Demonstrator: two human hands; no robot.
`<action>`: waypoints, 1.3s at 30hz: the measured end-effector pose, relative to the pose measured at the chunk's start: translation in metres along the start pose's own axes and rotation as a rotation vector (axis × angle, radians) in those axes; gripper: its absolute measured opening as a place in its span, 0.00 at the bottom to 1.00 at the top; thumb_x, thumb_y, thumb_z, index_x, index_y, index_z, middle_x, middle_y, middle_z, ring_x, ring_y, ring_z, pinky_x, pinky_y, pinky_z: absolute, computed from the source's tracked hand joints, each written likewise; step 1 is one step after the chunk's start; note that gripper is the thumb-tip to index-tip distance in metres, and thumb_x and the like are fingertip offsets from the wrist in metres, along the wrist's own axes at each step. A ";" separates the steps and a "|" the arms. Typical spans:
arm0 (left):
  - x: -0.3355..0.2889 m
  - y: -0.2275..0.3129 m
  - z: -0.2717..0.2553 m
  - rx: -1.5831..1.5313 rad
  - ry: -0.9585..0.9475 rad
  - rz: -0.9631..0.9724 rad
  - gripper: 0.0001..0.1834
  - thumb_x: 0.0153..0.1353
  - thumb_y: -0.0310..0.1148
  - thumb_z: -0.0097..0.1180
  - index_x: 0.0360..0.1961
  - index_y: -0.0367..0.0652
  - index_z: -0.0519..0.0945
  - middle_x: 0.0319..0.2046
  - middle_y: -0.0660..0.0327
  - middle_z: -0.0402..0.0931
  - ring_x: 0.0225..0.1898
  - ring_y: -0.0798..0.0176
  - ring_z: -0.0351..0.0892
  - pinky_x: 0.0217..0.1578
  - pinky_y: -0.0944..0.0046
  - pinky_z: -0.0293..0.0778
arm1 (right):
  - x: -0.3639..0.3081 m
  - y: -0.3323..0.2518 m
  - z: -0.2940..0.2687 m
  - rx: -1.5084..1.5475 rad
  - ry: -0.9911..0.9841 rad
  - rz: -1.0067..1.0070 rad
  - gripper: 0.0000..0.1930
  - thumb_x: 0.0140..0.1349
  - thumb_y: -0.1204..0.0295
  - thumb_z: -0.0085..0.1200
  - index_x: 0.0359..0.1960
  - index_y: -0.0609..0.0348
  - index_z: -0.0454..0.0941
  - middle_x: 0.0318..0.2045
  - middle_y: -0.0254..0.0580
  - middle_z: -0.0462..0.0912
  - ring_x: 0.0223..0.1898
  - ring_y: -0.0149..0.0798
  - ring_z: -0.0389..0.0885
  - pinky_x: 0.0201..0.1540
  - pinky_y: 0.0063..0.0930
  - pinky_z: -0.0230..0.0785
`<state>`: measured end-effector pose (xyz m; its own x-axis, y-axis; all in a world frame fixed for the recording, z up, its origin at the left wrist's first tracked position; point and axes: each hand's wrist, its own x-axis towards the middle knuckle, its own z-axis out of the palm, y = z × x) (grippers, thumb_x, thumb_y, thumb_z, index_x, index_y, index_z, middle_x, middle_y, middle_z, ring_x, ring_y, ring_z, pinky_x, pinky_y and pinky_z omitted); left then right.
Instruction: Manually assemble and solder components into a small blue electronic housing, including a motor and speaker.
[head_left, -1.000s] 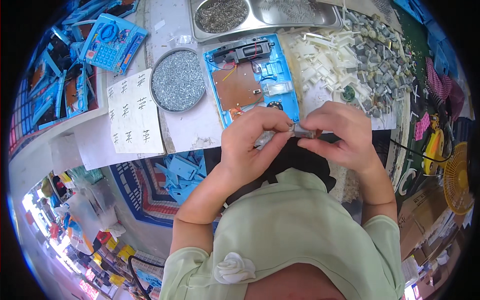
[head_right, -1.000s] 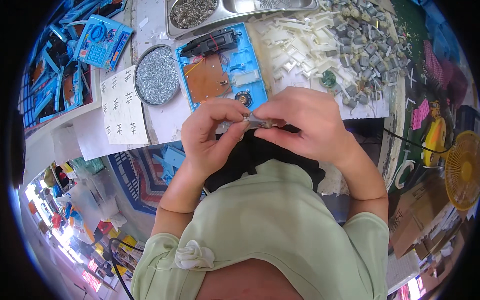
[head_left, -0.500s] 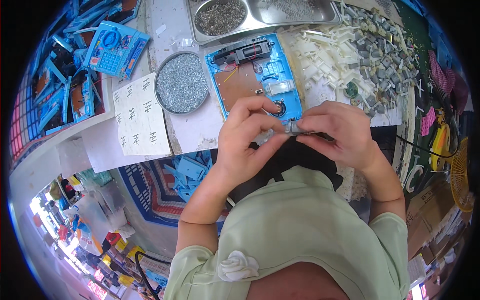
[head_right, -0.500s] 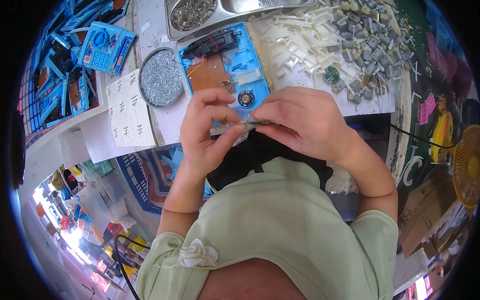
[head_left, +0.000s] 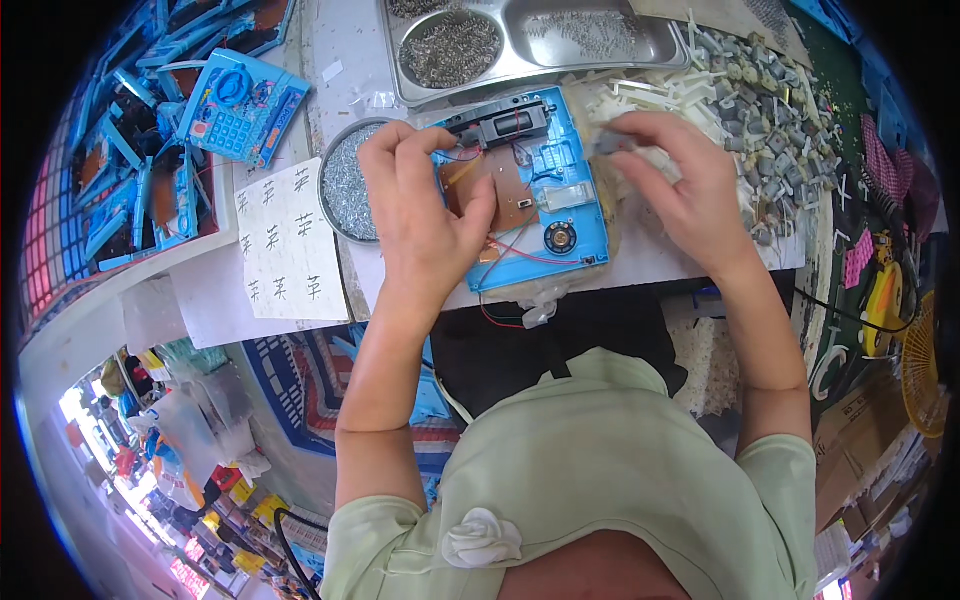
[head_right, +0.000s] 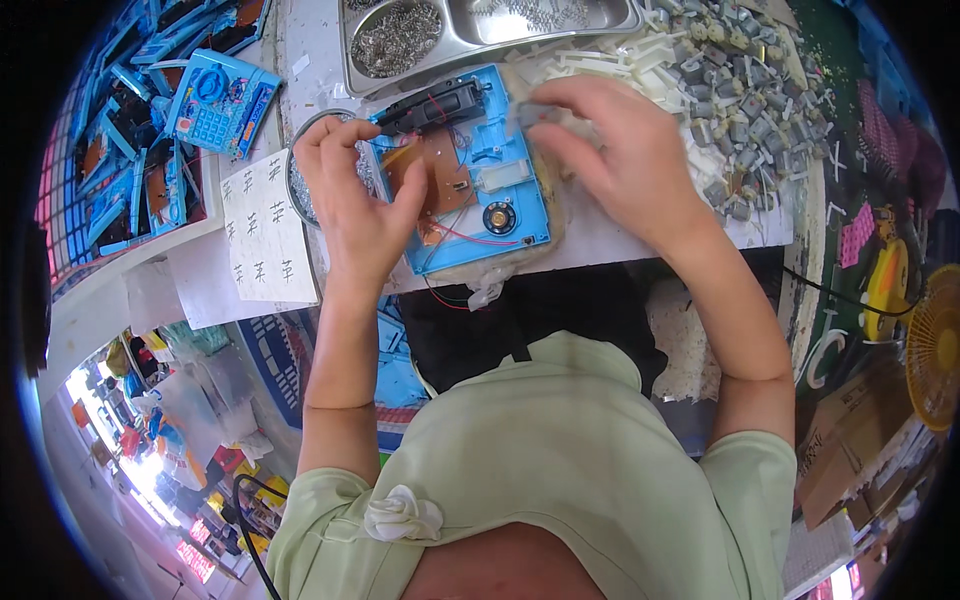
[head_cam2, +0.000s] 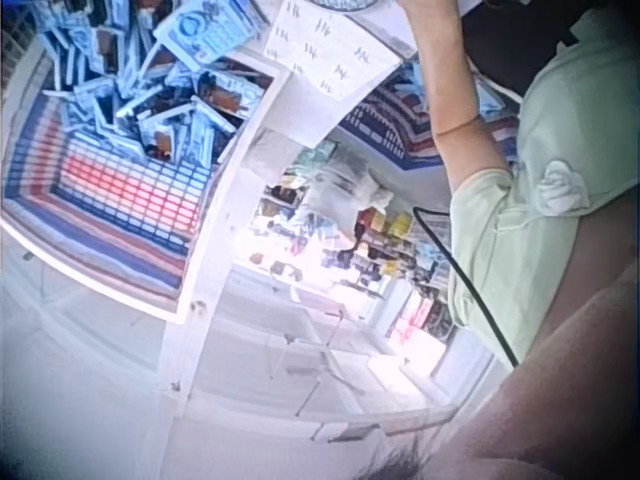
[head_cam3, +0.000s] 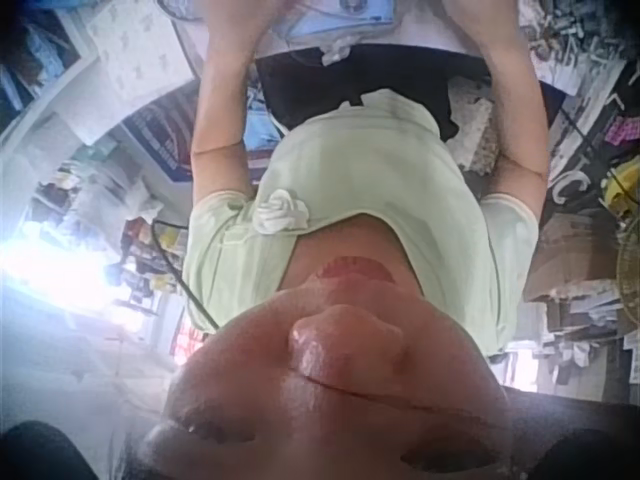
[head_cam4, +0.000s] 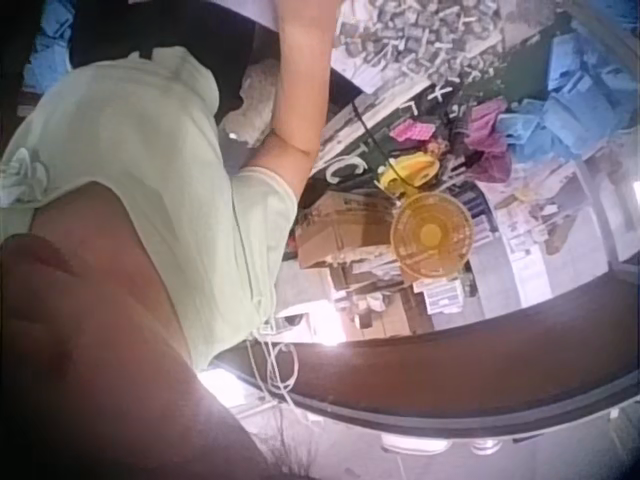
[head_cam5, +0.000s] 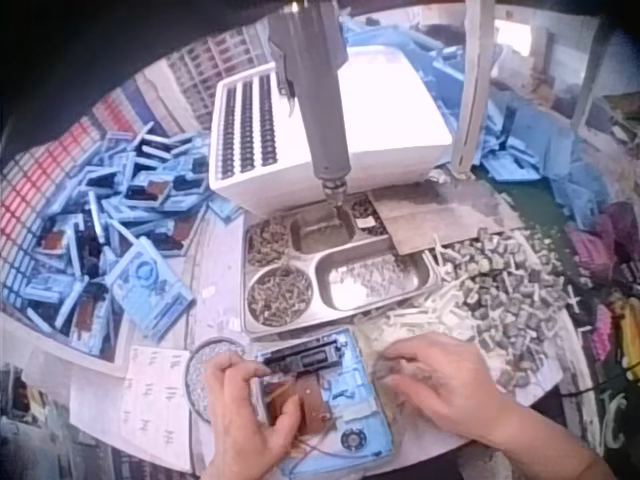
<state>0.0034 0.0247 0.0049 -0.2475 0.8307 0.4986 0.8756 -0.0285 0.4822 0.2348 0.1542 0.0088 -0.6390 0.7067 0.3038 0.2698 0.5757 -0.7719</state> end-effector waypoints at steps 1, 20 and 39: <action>-0.002 -0.001 0.002 0.033 0.001 0.018 0.25 0.45 0.25 0.72 0.48 0.45 0.80 0.50 0.50 0.70 0.51 0.45 0.71 0.49 0.52 0.71 | 0.009 0.004 0.005 -0.102 -0.025 -0.136 0.12 0.60 0.70 0.67 0.44 0.57 0.84 0.51 0.43 0.85 0.54 0.47 0.80 0.57 0.38 0.74; -0.010 -0.010 -0.001 -0.182 -0.069 -0.137 0.15 0.56 0.26 0.72 0.46 0.39 0.86 0.31 0.60 0.82 0.24 0.66 0.75 0.29 0.69 0.74 | 0.033 0.003 0.027 -0.350 -0.186 -0.299 0.11 0.54 0.69 0.69 0.37 0.56 0.84 0.62 0.42 0.77 0.66 0.58 0.65 0.66 0.47 0.65; -0.014 -0.011 0.008 -0.203 0.025 0.047 0.11 0.53 0.22 0.70 0.40 0.41 0.88 0.35 0.58 0.85 0.34 0.58 0.85 0.35 0.61 0.79 | 0.067 -0.010 0.033 -0.215 -0.306 -0.511 0.17 0.46 0.76 0.67 0.41 0.52 0.85 0.32 0.34 0.78 0.43 0.45 0.76 0.46 0.42 0.70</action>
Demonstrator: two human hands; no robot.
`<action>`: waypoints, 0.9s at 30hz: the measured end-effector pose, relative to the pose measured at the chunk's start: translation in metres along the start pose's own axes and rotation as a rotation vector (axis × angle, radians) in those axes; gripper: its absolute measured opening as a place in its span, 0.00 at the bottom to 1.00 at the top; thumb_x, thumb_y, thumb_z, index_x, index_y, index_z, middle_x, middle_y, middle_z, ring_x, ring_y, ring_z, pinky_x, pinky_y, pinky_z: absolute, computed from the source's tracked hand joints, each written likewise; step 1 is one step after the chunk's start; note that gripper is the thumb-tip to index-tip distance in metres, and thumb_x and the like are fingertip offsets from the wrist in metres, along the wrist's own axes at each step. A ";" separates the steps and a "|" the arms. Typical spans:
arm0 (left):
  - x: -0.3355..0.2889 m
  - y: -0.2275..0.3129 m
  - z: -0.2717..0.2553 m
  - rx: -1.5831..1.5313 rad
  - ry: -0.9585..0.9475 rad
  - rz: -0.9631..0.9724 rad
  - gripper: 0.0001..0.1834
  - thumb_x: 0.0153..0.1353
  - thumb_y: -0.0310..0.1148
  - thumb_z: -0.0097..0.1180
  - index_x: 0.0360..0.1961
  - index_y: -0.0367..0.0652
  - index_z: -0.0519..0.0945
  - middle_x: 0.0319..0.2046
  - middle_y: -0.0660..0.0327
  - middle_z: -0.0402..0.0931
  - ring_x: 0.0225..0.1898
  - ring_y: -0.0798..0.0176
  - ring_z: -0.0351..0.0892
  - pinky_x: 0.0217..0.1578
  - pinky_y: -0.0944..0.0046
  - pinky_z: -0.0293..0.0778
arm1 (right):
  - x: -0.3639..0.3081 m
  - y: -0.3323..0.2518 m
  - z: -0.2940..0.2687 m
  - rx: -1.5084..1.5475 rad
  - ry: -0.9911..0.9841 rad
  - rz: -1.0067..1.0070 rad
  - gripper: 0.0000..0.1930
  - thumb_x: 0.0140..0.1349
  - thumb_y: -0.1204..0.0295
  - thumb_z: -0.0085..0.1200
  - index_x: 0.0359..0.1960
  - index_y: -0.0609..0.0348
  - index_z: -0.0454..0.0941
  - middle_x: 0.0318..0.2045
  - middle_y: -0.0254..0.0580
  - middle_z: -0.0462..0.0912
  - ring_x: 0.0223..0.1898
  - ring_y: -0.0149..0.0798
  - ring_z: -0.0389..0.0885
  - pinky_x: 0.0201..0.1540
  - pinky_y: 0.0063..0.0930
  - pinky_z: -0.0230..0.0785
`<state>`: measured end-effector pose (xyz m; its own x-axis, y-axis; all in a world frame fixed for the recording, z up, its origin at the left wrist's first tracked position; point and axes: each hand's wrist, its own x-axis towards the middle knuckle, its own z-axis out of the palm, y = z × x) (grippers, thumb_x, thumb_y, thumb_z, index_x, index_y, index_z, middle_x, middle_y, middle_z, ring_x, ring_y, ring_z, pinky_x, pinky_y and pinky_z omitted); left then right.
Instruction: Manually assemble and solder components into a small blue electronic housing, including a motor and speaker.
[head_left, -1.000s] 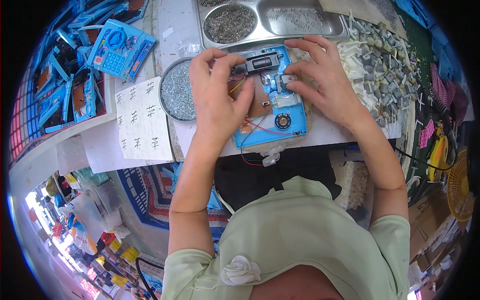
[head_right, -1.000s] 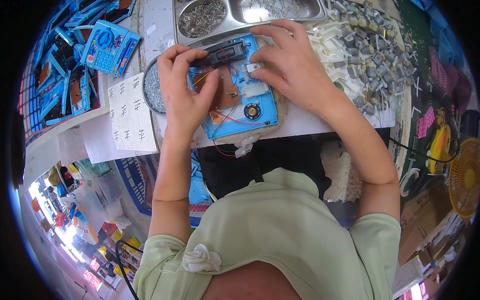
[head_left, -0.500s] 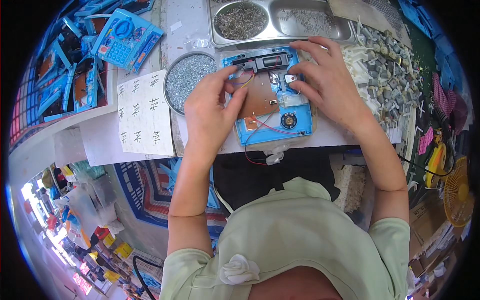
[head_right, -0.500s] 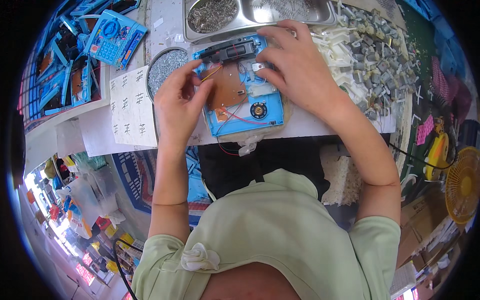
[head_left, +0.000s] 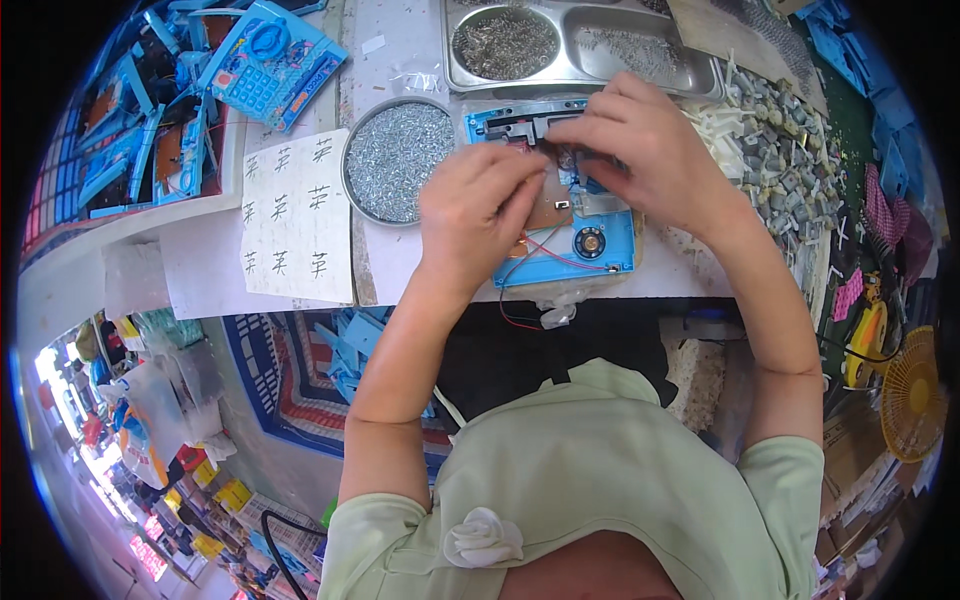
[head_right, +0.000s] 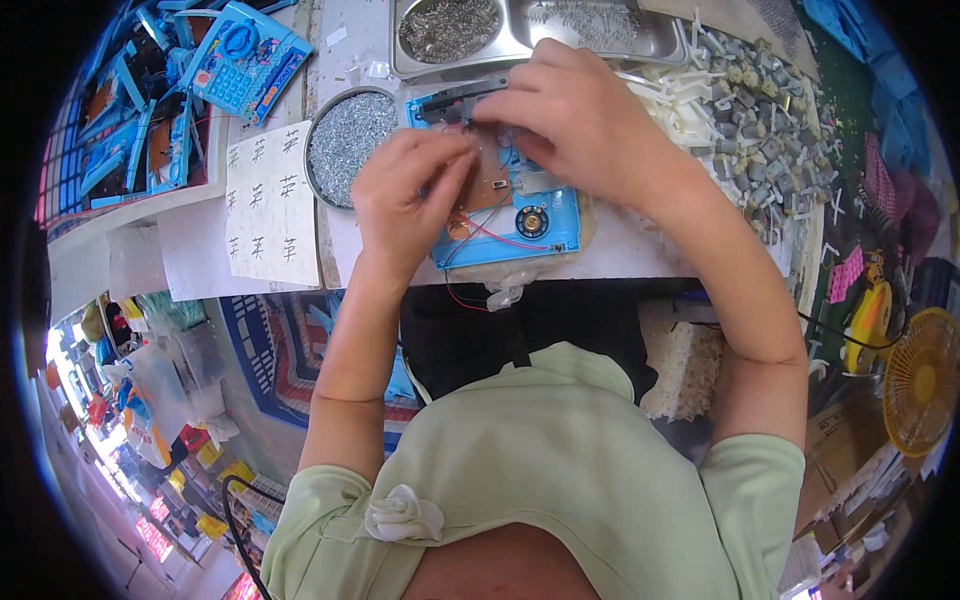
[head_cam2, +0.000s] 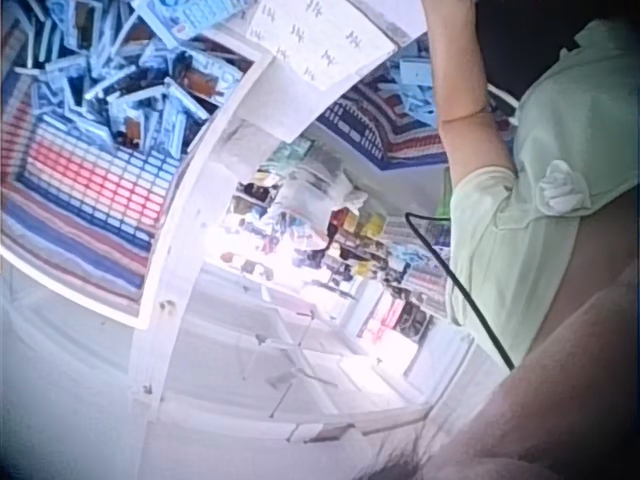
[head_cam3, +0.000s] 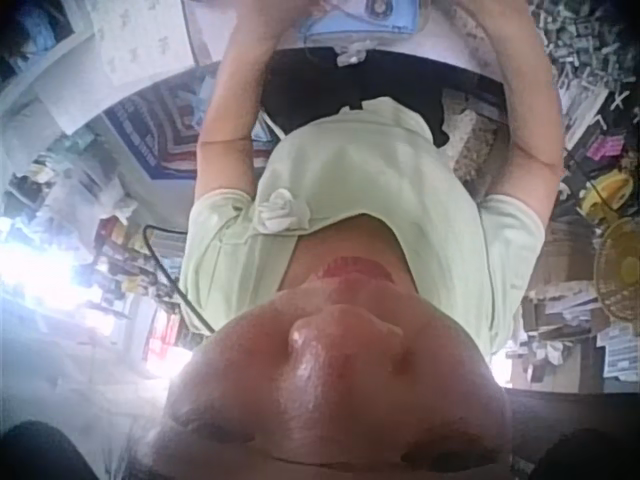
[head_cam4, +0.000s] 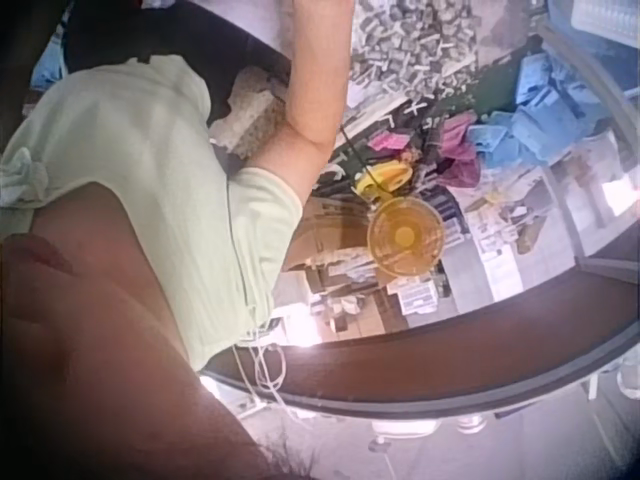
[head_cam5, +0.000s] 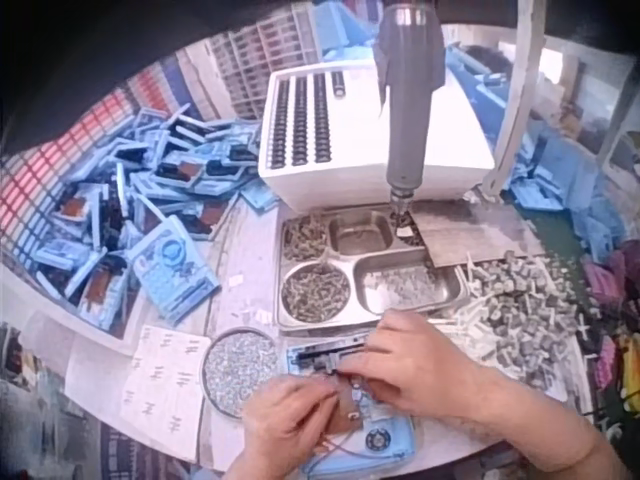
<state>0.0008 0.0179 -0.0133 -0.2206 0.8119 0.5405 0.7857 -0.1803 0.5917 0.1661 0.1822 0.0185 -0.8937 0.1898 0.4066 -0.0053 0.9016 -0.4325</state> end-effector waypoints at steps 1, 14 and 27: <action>-0.001 -0.001 -0.001 0.003 -0.023 0.030 0.11 0.52 0.24 0.70 0.39 0.43 0.87 0.34 0.60 0.84 0.34 0.57 0.84 0.35 0.60 0.79 | 0.001 0.000 0.000 -0.029 -0.017 -0.048 0.16 0.45 0.76 0.67 0.39 0.51 0.84 0.32 0.33 0.78 0.42 0.44 0.75 0.45 0.41 0.70; -0.010 -0.010 -0.014 0.014 -0.121 0.124 0.13 0.51 0.23 0.71 0.39 0.44 0.88 0.35 0.59 0.84 0.35 0.54 0.85 0.34 0.59 0.79 | 0.014 -0.007 0.009 -0.197 -0.105 -0.230 0.06 0.49 0.71 0.62 0.30 0.50 0.80 0.30 0.29 0.78 0.41 0.38 0.76 0.46 0.34 0.68; 0.006 -0.004 -0.002 -0.005 -0.196 0.208 0.14 0.49 0.25 0.70 0.40 0.45 0.87 0.40 0.62 0.86 0.38 0.56 0.86 0.36 0.60 0.82 | 0.029 -0.014 -0.001 0.114 0.001 0.187 0.06 0.58 0.69 0.60 0.32 0.58 0.82 0.26 0.46 0.83 0.33 0.52 0.82 0.38 0.45 0.74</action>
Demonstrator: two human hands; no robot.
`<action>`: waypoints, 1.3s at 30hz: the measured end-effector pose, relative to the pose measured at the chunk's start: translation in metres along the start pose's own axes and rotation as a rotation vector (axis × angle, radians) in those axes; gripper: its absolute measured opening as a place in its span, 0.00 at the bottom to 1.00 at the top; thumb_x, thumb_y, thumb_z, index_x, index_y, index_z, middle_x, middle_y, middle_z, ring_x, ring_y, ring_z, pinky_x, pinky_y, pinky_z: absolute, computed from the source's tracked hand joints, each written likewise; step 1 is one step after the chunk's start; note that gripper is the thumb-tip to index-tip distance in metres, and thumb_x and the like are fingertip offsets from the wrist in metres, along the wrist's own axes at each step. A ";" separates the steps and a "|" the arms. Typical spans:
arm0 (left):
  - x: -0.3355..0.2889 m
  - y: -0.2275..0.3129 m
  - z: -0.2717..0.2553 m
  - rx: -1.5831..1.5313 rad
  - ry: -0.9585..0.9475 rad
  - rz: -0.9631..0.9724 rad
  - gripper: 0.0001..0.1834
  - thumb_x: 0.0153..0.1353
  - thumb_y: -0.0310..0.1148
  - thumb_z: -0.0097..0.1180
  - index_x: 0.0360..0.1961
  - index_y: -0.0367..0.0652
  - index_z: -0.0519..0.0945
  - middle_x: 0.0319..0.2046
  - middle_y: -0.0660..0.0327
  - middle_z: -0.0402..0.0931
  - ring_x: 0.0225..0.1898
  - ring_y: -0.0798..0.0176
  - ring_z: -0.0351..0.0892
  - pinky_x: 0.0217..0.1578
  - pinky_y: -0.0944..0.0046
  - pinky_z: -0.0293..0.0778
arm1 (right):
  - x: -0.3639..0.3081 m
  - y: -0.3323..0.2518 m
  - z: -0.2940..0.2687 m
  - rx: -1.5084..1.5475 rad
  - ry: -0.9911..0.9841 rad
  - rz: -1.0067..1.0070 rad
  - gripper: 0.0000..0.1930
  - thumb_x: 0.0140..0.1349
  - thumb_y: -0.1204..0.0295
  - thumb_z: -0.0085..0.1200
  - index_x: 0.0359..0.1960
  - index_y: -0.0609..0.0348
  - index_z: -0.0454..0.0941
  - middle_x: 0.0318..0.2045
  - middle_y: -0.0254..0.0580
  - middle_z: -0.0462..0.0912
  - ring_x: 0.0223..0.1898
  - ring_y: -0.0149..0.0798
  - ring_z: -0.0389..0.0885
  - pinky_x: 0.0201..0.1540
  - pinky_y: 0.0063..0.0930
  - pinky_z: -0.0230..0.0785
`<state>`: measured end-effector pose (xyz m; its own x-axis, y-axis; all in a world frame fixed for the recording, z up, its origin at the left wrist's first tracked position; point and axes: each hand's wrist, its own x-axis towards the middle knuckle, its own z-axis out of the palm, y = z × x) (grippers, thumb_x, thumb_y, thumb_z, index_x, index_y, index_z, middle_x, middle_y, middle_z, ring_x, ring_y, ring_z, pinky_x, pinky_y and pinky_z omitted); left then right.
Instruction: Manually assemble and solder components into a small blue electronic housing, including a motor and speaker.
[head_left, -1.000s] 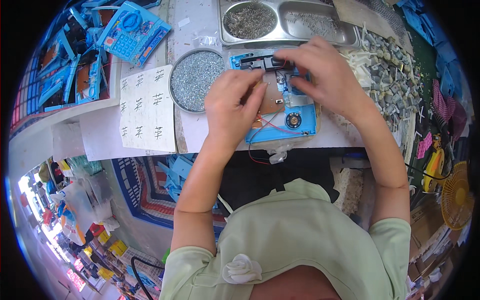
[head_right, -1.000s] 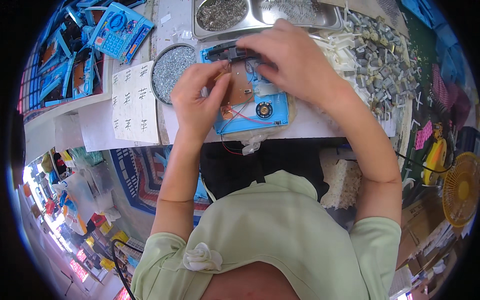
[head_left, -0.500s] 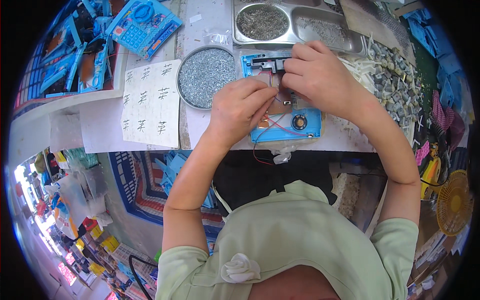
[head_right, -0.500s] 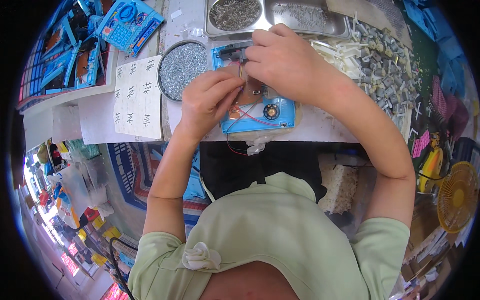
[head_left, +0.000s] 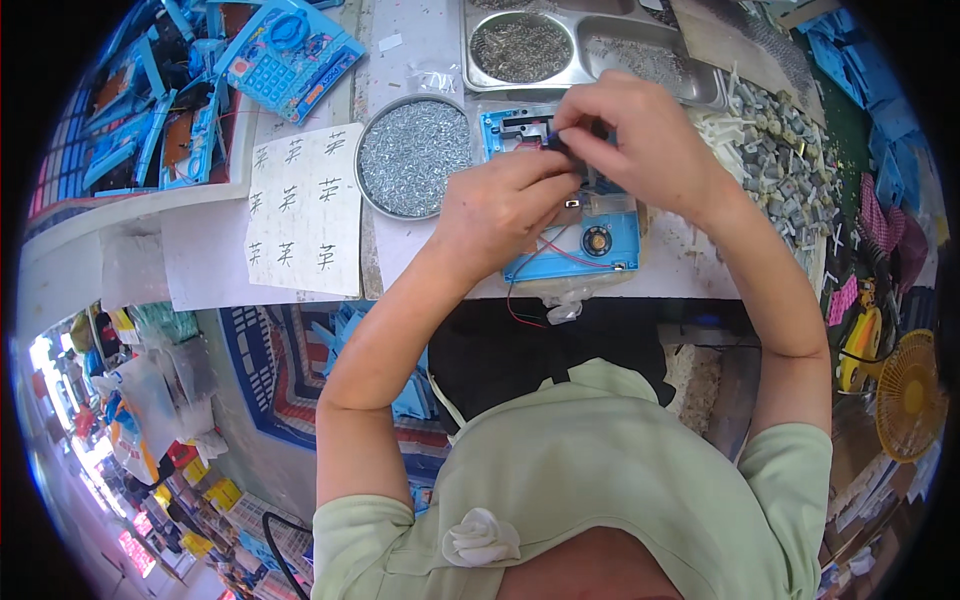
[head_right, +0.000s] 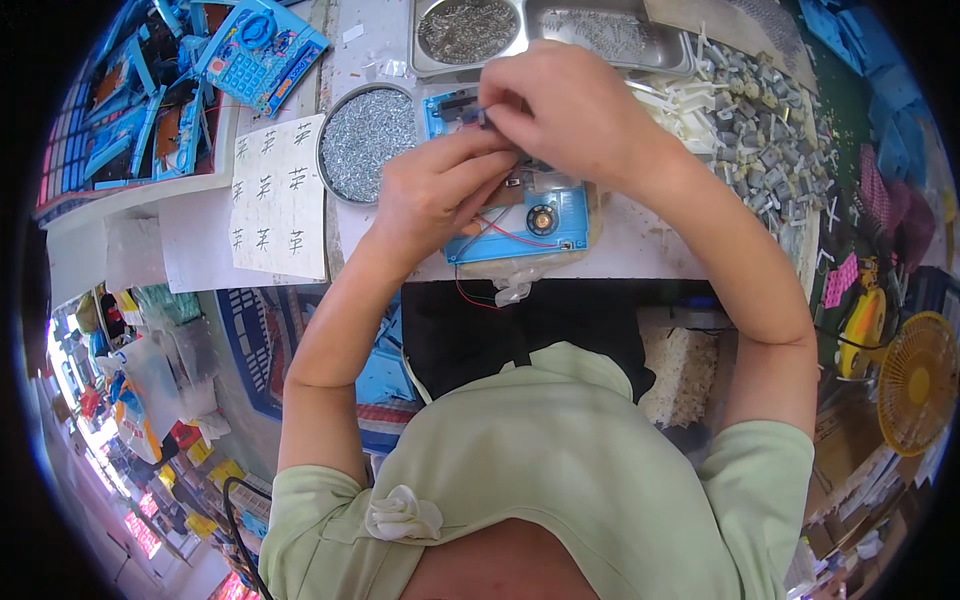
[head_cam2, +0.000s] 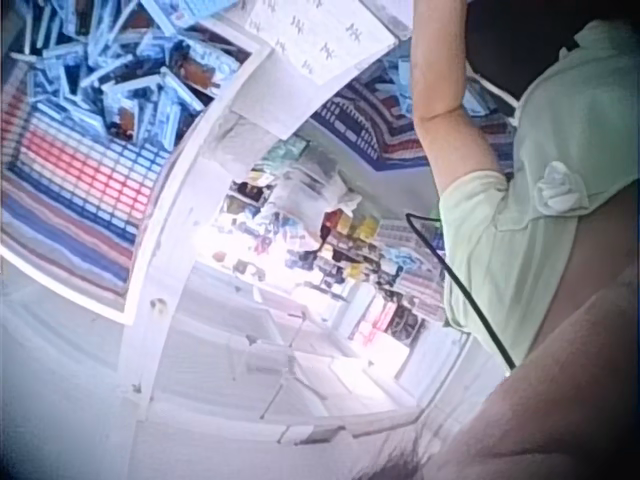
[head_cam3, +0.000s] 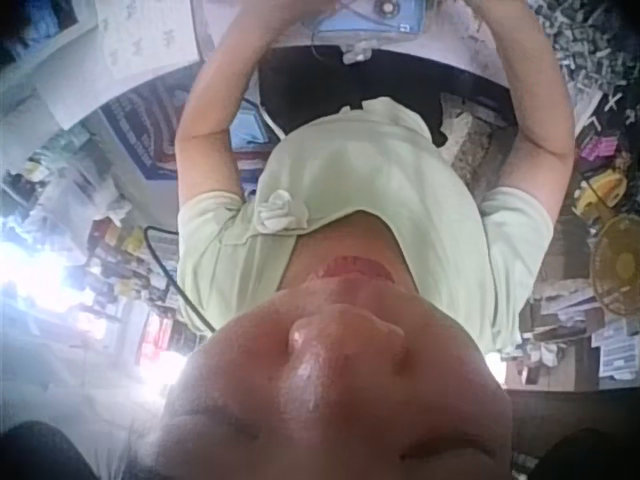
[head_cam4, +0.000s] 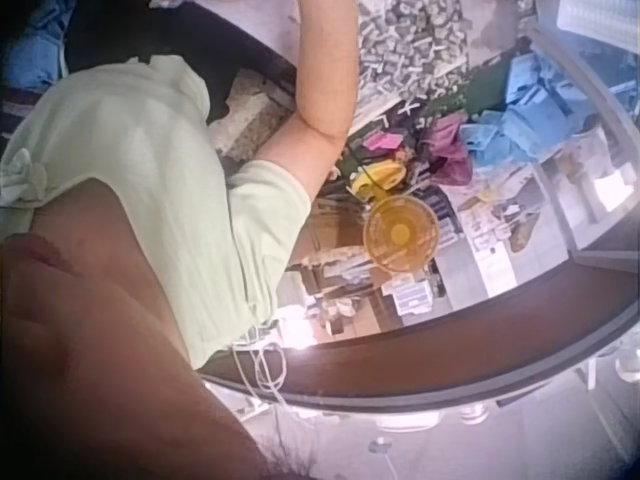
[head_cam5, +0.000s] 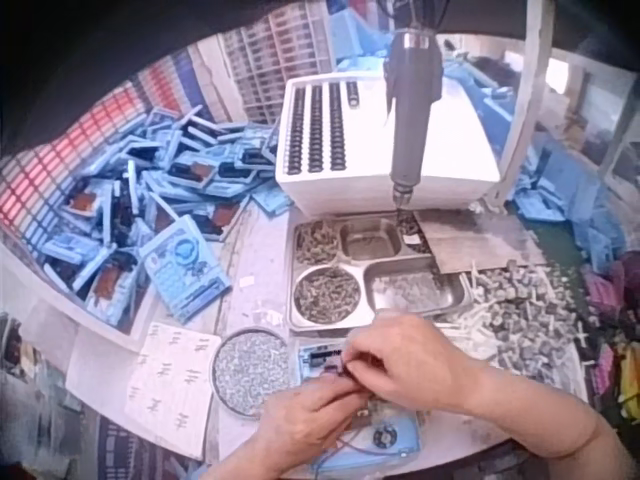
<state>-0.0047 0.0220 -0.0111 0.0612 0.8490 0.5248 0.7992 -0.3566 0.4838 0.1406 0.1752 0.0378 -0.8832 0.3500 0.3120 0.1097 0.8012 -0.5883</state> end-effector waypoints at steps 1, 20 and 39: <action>0.004 0.002 0.003 0.001 0.006 0.020 0.14 0.50 0.25 0.70 0.40 0.45 0.87 0.39 0.61 0.86 0.37 0.56 0.86 0.35 0.60 0.81 | -0.005 0.005 -0.001 0.027 0.013 0.032 0.06 0.58 0.70 0.59 0.33 0.59 0.82 0.28 0.45 0.84 0.33 0.51 0.83 0.39 0.43 0.75; 0.027 0.020 0.026 0.030 0.009 -0.171 0.05 0.57 0.26 0.68 0.34 0.44 0.85 0.28 0.60 0.78 0.28 0.53 0.80 0.30 0.56 0.74 | -0.327 0.067 -0.127 0.839 1.315 0.744 0.17 0.73 0.69 0.57 0.57 0.69 0.74 0.45 0.40 0.79 0.40 0.33 0.73 0.49 0.33 0.69; 0.027 0.019 0.032 0.097 -0.004 -0.123 0.08 0.54 0.27 0.71 0.35 0.46 0.86 0.31 0.63 0.79 0.30 0.58 0.83 0.28 0.62 0.76 | -0.446 0.065 -0.175 0.622 1.275 0.434 0.18 0.74 0.65 0.49 0.57 0.66 0.77 0.34 0.42 0.79 0.34 0.34 0.74 0.41 0.30 0.70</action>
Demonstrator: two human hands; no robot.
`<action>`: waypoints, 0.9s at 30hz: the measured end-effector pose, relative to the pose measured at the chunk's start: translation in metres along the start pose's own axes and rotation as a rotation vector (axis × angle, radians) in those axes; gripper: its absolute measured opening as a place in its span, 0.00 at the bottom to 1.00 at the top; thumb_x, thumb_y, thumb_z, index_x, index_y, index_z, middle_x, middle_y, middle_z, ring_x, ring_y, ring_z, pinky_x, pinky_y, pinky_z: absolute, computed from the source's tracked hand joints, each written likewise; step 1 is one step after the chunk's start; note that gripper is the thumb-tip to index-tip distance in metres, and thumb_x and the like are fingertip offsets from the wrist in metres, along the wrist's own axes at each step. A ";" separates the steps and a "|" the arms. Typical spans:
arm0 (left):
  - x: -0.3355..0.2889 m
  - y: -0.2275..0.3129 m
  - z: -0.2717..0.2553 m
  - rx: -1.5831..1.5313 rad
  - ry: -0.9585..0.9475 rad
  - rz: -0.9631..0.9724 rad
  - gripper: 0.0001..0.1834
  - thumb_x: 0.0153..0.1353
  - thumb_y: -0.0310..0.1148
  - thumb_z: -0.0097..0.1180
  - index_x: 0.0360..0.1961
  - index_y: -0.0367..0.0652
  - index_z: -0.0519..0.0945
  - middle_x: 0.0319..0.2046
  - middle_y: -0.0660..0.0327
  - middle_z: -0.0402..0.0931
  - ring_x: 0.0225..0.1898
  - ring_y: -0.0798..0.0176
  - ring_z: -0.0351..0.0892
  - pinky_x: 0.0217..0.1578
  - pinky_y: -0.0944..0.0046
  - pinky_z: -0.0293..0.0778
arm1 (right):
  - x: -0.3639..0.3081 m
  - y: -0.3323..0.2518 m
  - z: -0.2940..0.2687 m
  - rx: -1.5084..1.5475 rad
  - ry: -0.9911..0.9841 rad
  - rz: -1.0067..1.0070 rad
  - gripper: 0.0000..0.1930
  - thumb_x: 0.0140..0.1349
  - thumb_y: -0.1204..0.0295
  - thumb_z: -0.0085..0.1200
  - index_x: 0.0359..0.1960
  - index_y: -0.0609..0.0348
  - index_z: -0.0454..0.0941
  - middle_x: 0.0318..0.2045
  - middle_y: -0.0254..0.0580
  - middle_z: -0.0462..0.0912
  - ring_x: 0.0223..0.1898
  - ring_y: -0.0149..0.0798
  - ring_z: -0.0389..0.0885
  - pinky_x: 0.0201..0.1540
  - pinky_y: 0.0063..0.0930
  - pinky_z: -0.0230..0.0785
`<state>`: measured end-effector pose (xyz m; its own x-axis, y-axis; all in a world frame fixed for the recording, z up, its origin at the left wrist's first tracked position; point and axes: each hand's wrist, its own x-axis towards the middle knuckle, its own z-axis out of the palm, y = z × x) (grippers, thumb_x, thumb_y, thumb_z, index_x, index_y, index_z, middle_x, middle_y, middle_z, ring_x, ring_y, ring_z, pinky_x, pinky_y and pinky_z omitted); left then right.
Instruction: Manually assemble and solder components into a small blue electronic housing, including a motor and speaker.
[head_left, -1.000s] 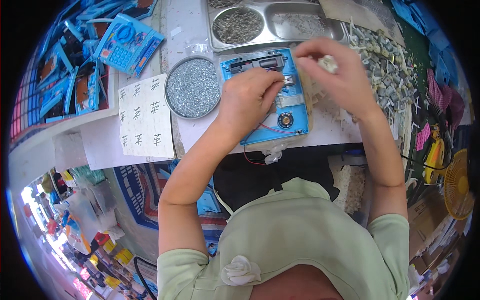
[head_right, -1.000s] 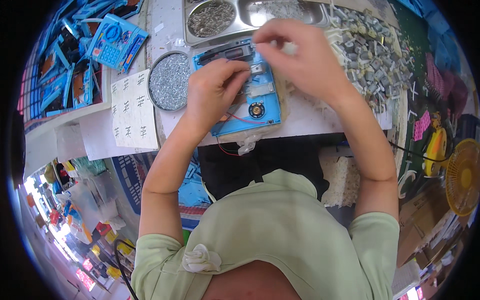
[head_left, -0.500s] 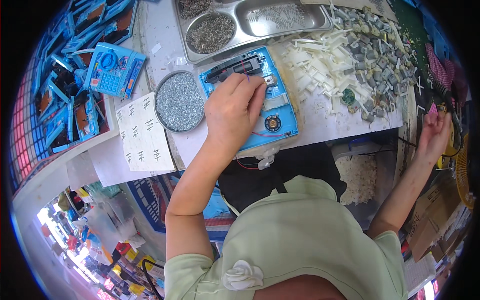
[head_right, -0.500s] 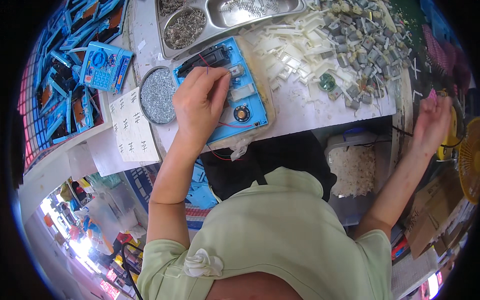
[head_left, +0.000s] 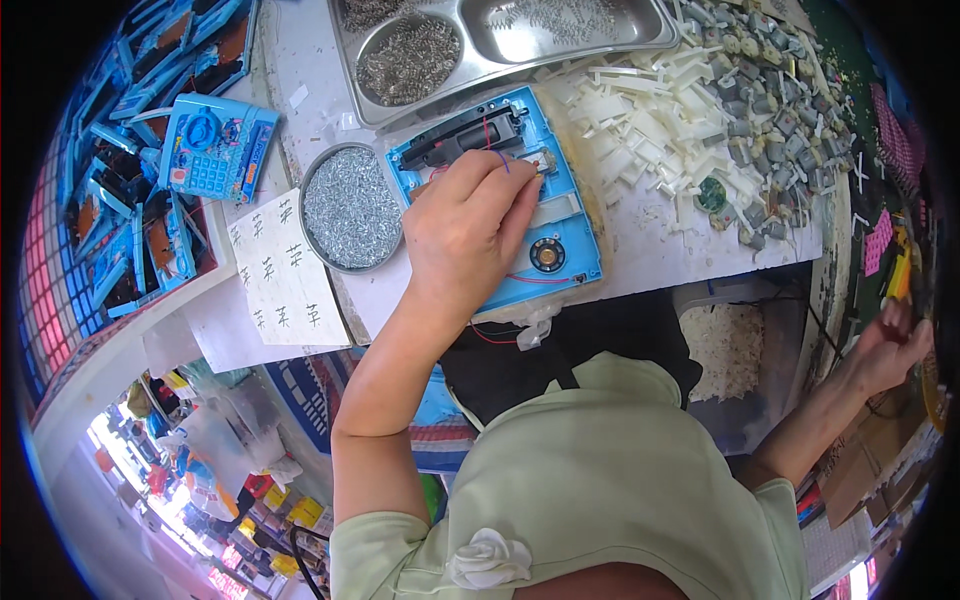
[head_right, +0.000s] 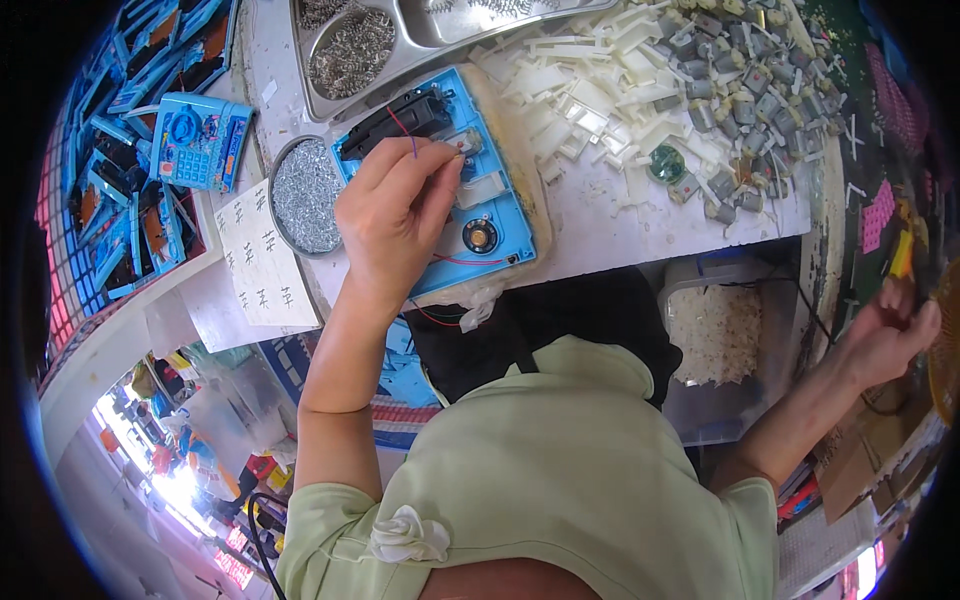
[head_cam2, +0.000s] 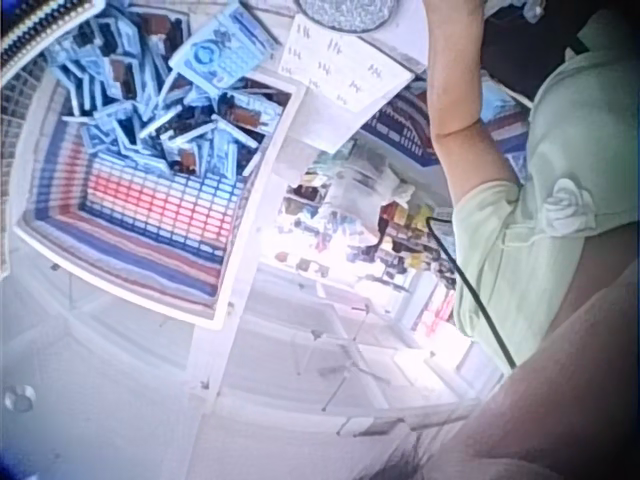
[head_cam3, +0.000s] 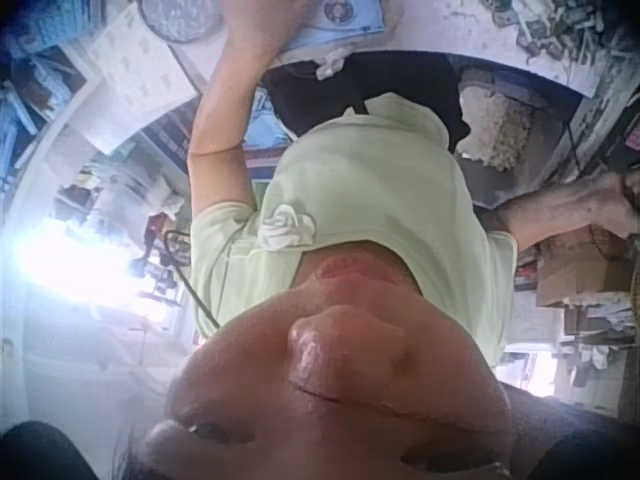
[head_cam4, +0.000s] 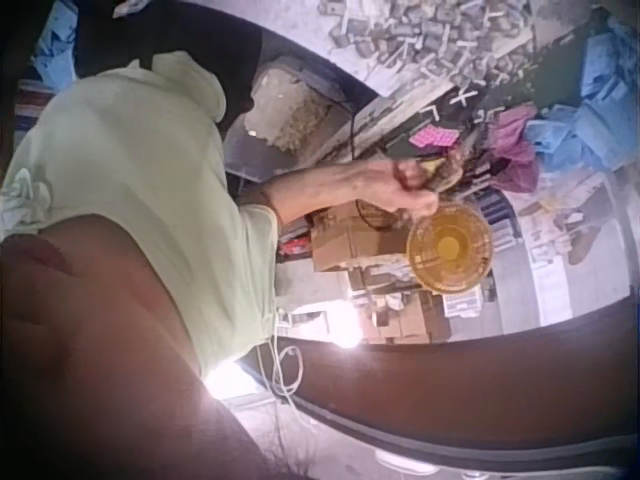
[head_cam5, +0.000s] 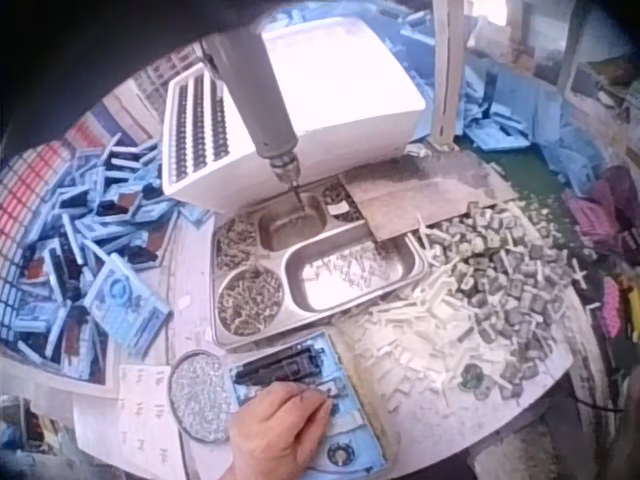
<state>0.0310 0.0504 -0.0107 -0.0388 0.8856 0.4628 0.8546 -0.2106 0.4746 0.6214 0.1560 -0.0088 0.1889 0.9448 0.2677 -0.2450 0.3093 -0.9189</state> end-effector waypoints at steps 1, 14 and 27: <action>0.000 0.001 -0.001 -0.004 -0.007 -0.012 0.08 0.54 0.27 0.72 0.35 0.45 0.86 0.31 0.63 0.79 0.30 0.58 0.83 0.29 0.62 0.76 | -0.019 0.004 0.050 0.059 -0.020 0.081 0.20 0.73 0.63 0.51 0.57 0.66 0.77 0.34 0.41 0.78 0.34 0.33 0.74 0.41 0.29 0.69; 0.001 0.000 0.003 -0.025 0.000 -0.007 0.09 0.52 0.26 0.72 0.35 0.44 0.86 0.30 0.62 0.79 0.28 0.58 0.82 0.29 0.61 0.76 | -0.106 0.063 0.299 -0.150 -0.755 -0.018 0.15 0.59 0.80 0.67 0.46 0.64 0.78 0.29 0.40 0.78 0.28 0.34 0.73 0.32 0.27 0.62; 0.002 0.001 0.003 -0.021 -0.010 0.002 0.09 0.53 0.24 0.72 0.35 0.43 0.85 0.32 0.60 0.80 0.29 0.58 0.83 0.30 0.62 0.77 | -0.109 0.075 0.321 -0.200 -0.754 -0.069 0.13 0.58 0.78 0.69 0.44 0.63 0.80 0.28 0.40 0.81 0.26 0.34 0.76 0.29 0.26 0.65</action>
<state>0.0326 0.0535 -0.0112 -0.0324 0.8892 0.4564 0.8437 -0.2205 0.4895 0.2771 0.1112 -0.0134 -0.5168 0.7645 0.3852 -0.0665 0.4127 -0.9084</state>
